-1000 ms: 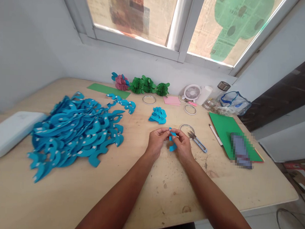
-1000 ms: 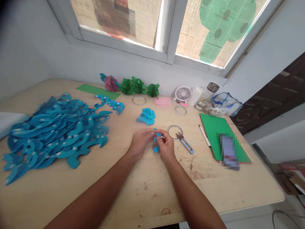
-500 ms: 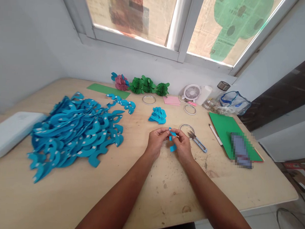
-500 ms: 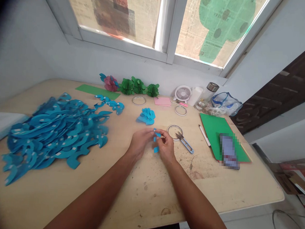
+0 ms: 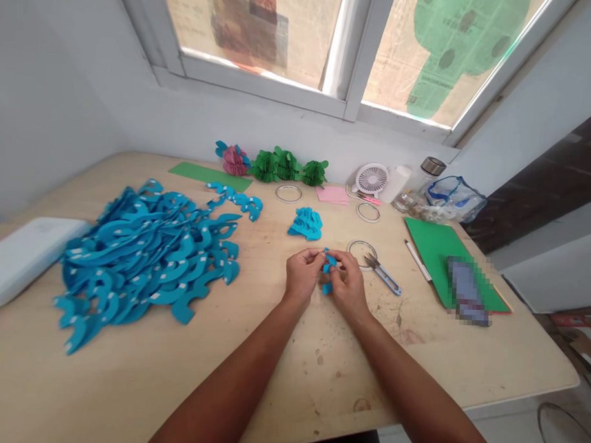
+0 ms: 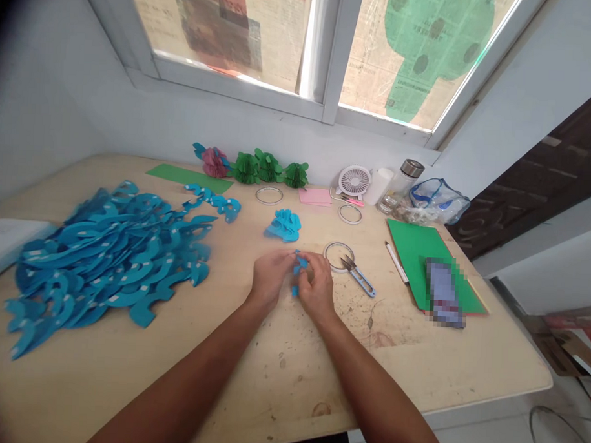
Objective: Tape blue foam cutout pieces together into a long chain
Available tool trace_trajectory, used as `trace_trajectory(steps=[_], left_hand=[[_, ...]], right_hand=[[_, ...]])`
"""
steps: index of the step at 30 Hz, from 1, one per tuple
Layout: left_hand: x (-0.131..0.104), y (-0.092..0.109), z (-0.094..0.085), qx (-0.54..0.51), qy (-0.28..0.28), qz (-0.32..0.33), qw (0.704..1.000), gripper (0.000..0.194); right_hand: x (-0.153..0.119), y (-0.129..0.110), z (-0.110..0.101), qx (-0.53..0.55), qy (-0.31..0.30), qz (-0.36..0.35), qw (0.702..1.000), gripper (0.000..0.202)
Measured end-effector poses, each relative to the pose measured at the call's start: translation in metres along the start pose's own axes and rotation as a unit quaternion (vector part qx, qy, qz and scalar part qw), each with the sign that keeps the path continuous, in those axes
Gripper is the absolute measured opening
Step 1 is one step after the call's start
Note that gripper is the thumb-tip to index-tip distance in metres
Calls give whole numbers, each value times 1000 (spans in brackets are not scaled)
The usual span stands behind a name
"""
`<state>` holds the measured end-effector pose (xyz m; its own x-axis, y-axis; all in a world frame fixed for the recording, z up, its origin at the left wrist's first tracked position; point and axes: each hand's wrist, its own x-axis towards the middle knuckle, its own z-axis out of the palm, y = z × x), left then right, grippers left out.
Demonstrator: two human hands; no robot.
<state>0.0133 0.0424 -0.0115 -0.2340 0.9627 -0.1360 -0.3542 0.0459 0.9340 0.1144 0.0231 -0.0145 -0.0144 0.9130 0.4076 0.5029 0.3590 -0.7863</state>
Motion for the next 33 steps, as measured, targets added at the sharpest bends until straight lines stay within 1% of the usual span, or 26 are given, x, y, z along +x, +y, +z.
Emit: trace_trajectory(steps=[5, 11, 14, 17, 20, 22, 25, 27, 30, 33], left_hand=[[1, 0, -1, 31, 13, 15, 999, 9], [0, 2, -1, 52, 28, 14, 998, 10], [0, 3, -1, 58, 34, 12, 998, 10], [0, 3, -2, 54, 37, 8, 998, 10], [1, 2, -3, 41, 34, -15, 998, 12], [1, 2, -4, 32, 26, -29, 999, 15], [1, 3, -3, 29, -2, -36, 999, 16], [-1, 5, -2, 37, -26, -33, 998, 15], [-4, 7, 0, 60, -61, -22, 996, 13], [-7, 7, 0, 82, -82, -23, 993, 15]], right_hand=[[-2, -2, -1, -96, -3, -60, 994, 36], [-3, -4, -3, -254, -16, -100, 962, 41], [-3, -8, -3, -287, -13, -107, 952, 42], [-3, -10, -3, -294, -8, -104, 950, 42], [-1, -6, -6, -270, 13, -92, 958, 41], [1, -2, -9, -233, 28, -75, 969, 38], [5, 4, -12, -137, 30, -27, 990, 28], [7, 6, -12, -58, 27, 14, 998, 24], [9, 9, -12, 44, 25, 79, 996, 20], [10, 11, -11, 105, 20, 130, 986, 19]])
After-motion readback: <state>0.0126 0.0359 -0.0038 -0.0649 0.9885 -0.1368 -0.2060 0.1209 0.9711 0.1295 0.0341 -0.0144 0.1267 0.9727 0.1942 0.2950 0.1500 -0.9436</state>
